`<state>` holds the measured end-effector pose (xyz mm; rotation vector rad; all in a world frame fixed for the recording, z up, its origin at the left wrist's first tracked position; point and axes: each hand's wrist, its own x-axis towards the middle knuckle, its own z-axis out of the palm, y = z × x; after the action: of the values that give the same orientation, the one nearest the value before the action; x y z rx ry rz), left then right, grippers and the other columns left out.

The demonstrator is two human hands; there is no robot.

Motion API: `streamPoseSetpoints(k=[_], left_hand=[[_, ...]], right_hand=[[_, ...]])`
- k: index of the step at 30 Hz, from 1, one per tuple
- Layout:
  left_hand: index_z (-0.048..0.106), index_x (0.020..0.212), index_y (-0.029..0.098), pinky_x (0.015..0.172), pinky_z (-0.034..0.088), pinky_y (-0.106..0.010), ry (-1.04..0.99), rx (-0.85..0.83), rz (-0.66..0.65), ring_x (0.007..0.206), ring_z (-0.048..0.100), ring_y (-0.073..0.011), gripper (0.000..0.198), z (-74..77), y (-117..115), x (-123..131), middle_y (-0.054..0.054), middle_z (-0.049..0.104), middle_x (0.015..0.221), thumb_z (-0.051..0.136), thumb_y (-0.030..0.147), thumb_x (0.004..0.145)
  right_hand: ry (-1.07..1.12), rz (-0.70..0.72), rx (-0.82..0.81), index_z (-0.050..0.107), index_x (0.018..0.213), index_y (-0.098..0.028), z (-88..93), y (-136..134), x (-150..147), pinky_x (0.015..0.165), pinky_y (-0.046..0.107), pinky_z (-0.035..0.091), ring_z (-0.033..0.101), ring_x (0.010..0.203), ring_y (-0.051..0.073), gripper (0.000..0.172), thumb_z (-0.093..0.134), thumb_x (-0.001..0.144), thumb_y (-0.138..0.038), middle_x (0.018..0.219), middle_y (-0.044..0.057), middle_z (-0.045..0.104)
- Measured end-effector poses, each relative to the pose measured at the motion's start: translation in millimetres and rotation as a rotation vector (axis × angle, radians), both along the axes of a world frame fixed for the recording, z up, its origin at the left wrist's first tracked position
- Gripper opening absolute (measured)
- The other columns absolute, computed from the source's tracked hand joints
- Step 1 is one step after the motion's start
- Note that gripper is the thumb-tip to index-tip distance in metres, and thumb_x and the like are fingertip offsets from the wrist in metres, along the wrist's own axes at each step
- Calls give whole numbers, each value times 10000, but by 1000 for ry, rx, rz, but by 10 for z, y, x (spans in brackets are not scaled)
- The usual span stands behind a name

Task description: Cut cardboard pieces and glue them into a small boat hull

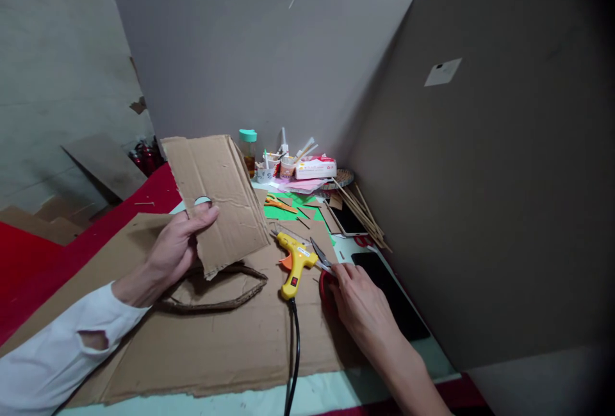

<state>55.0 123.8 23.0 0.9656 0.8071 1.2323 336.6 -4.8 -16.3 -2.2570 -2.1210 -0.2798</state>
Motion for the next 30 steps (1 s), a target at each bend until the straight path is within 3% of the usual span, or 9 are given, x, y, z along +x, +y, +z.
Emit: streamPoseSetpoints(k=[6, 9, 13, 17, 21, 25, 28, 30], left_hand=[[733, 888, 186, 733, 622, -310, 15, -16, -41, 793, 743, -232, 322, 7, -10, 3, -6, 795, 819, 897, 315, 644], [726, 874, 189, 683, 628, -279, 17, -23, -14, 767, 746, -214, 334, -1, 3, -4, 2, 795, 804, 911, 299, 619], [719, 888, 193, 700, 634, -286, 13, -39, 4, 785, 751, -220, 351, 0, 7, -4, 14, 793, 785, 911, 285, 609], [719, 878, 195, 633, 616, -253, 6, -50, -21, 741, 752, -208, 327, 14, -9, -3, 10, 800, 784, 903, 262, 615], [727, 880, 193, 657, 612, -268, 10, -48, -59, 764, 759, -226, 267, 6, -8, -11, -18, 813, 836, 866, 271, 666], [719, 964, 196, 703, 612, -284, 16, -53, -100, 816, 762, -235, 333, -8, 5, -1, -42, 810, 891, 847, 295, 673], [685, 989, 208, 699, 611, -306, 34, -80, -132, 777, 761, -229, 357, 6, -24, 12, -31, 796, 870, 832, 298, 677], [664, 998, 215, 680, 607, -325, 62, -103, -165, 717, 755, -229, 363, 30, -71, 3, -13, 781, 807, 823, 294, 682]], right_hand=[[53, -34, -2, 629, 1016, -184, 16, -7, 10, 655, 303, 463, 670, 885, 249, 115, 544, 973, -120, 1003, 95, 710], [77, -38, 8, 625, 1025, -176, 8, -33, 34, 685, 306, 474, 670, 893, 250, 108, 530, 988, -141, 992, 99, 705], [99, -24, 23, 603, 1069, -159, -12, -73, 34, 736, 313, 500, 663, 913, 260, 149, 633, 926, -185, 971, 96, 694], [74, -42, 71, 607, 1035, -127, -47, -59, 40, 740, 329, 512, 645, 853, 265, 167, 626, 870, -112, 897, 103, 674], [-14, -64, 164, 634, 1038, -71, -33, -38, 111, 792, 418, 505, 617, 910, 337, 208, 551, 857, -10, 952, 192, 661], [-88, -21, 265, 638, 1066, -34, 64, -84, 320, 864, 499, 487, 595, 986, 392, 261, 478, 866, 15, 1022, 256, 659], [-69, -2, 382, 624, 1085, -42, 185, -153, 515, 847, 540, 499, 615, 934, 397, 263, 455, 885, -69, 1047, 266, 675], [127, -4, 542, 594, 1166, -80, 308, -195, 575, 801, 509, 534, 652, 893, 369, 314, 500, 890, -197, 1050, 227, 691]])
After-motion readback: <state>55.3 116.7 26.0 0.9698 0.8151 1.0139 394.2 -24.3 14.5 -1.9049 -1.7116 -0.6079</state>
